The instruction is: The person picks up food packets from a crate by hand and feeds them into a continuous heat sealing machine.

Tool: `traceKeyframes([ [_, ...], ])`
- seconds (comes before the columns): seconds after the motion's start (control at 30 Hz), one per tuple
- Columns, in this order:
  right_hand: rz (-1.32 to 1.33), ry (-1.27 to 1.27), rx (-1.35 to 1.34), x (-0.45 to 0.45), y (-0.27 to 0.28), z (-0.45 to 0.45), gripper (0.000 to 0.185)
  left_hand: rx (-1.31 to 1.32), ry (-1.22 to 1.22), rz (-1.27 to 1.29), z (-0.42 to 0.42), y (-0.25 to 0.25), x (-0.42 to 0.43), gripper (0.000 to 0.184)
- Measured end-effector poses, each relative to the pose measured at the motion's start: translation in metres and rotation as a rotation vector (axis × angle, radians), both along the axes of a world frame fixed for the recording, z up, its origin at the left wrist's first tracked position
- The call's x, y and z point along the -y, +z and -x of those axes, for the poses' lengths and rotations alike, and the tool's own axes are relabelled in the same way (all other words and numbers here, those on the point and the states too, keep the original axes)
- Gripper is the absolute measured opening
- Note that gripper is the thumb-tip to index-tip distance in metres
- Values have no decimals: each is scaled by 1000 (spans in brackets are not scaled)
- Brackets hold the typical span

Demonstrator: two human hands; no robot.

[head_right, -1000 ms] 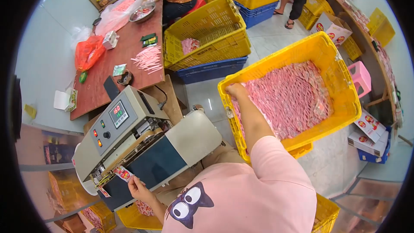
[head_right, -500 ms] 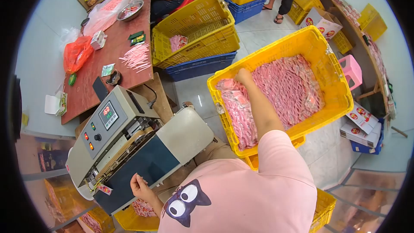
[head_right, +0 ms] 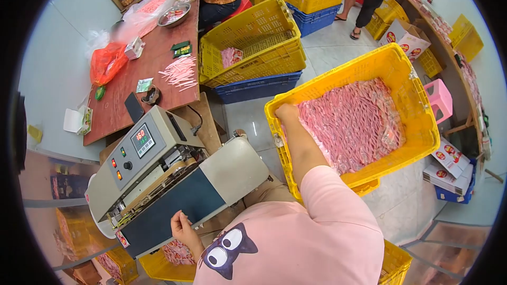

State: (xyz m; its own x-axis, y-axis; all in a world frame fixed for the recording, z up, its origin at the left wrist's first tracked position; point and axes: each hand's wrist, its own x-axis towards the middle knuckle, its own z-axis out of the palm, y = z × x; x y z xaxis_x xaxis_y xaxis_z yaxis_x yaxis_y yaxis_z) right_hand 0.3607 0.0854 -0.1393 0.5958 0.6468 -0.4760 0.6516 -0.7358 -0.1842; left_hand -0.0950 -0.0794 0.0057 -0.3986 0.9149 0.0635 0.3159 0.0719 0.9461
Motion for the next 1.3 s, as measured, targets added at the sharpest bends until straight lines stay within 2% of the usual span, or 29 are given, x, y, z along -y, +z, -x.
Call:
traceKeyframes([
  [0.17, -11, 32, 44, -2, -14, -7, 38, -28, -2, 33, -11, 11, 3, 9],
  [0.23, -169, -55, -20, 4, -15, -7, 35, 6, -19, 24, -13, 12, 3, 9],
  [0.27, -187, -42, 74, 5, -14, -7, 32, -27, -17, 5, -14, 12, 3, 9],
  [0.33, -177, 95, 80, 20, 18, -21, 29, -51, -38, 4, -12, 9, 5, 9],
  [0.37, -308, -35, 193, 10, -40, -50, 24, -35, -30, 24, -9, 7, 6, 9],
  [0.4, -308, -42, 203, 15, -27, -53, 24, -17, -18, 39, -8, 4, 5, 9],
  [0.47, -132, 122, 75, 26, 13, -52, 19, 5, -4, 46, -7, 3, 5, 8],
  [0.5, -275, 45, 152, 25, -11, -54, 19, -1, -11, 45, -6, -2, 3, 7],
  [0.53, -214, 39, 118, 21, -5, -42, 26, 99, -23, 59, -7, -3, 2, 7],
  [0.57, -130, -45, -33, 25, 34, -12, 33, 117, -51, 41, -1, -15, 1, 8],
  [0.6, -71, 7, -185, 11, 18, -7, 37, 133, -72, 14, 4, -29, -3, 9],
  [0.63, -70, -29, -150, 2, 10, 3, 39, 65, -104, -51, 8, -38, -6, 9],
  [0.7, -86, -77, -142, -10, 10, 12, 40, 37, -81, 12, -1, -20, -6, 6],
  [0.8, 91, -29, -204, -5, 32, 18, 35, 19, -75, 29, 0, -15, -6, 7],
  [0.83, 78, -51, -207, -6, 27, 16, 35, 40, -72, 41, -14, 3, -10, 7],
  [0.87, 29, -67, -133, -7, 15, 18, 33, 26, 11, 214, -23, 28, -6, 15],
  [0.97, -68, -129, -39, -10, -18, 24, 29, 72, 0, 242, -25, 30, -8, 16],
  [1.03, -190, -169, 50, -12, -30, 22, 26, 102, -80, 147, -23, 24, -11, 16],
  [1.07, -216, -158, 52, -12, -34, 20, 26, 72, 13, 252, -23, 23, -11, 17],
  [1.13, -273, -120, 59, -14, -53, 13, 24, 168, -28, 229, -19, 19, -12, 17],
  [1.17, -285, -58, 78, -7, -46, 10, 23, -12, -132, 215, -6, 4, -13, 33],
  [1.23, -287, 10, 82, 4, -22, 0, 20, 78, -113, 56, 0, -6, -11, 7],
  [1.27, -270, 5, 73, 9, -14, -8, 18, 93, -112, 60, 2, -1, -11, 6],
  [1.3, -283, -68, -69, 12, -11, -19, 18, 107, -114, 66, 2, 7, -13, 6],
])
